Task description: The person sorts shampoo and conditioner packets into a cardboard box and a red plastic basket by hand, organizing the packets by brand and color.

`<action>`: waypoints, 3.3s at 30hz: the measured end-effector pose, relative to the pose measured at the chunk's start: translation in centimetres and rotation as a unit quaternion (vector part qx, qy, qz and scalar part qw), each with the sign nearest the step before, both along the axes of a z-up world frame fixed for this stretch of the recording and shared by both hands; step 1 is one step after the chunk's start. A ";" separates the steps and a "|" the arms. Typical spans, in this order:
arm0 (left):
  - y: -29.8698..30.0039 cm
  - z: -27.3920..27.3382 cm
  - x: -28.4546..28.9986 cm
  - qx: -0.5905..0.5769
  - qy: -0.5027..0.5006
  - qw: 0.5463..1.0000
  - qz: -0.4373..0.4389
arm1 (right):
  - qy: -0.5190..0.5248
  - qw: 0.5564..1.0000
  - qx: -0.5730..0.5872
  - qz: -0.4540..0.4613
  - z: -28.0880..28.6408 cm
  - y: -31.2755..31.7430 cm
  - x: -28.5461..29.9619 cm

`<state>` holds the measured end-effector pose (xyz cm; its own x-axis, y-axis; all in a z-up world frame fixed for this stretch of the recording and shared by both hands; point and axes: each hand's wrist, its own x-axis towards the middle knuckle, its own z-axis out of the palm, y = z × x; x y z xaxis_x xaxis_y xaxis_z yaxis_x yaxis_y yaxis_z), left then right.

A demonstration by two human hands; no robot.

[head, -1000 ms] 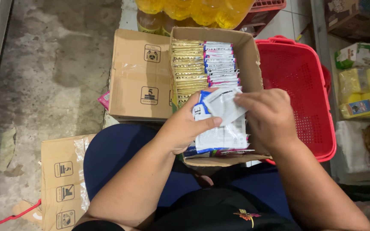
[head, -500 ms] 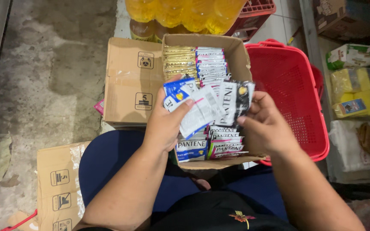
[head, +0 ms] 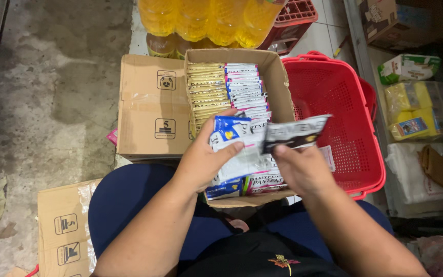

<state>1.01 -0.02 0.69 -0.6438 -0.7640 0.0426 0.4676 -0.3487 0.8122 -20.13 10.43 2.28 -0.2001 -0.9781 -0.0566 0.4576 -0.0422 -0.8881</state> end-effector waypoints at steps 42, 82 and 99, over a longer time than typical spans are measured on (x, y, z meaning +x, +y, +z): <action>-1.6 0.5 1.4 0.030 0.093 0.963 0.250 | 0.739 0.634 -0.026 0.227 -0.7 -2.3 5.9; -0.4 -1.6 -1.0 0.183 0.065 0.981 0.008 | 0.721 0.665 -0.193 0.018 5.9 -0.3 6.6; -2.9 -2.9 1.1 0.193 0.182 0.923 0.278 | 0.653 0.751 0.016 0.097 5.1 -1.4 4.5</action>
<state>2.15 -2.90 -2.25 -0.1438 -0.9755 -0.1664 0.8787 -0.2032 0.4320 -15.61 9.00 7.39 0.0405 -0.9984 0.0399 -0.8099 -0.0562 -0.5839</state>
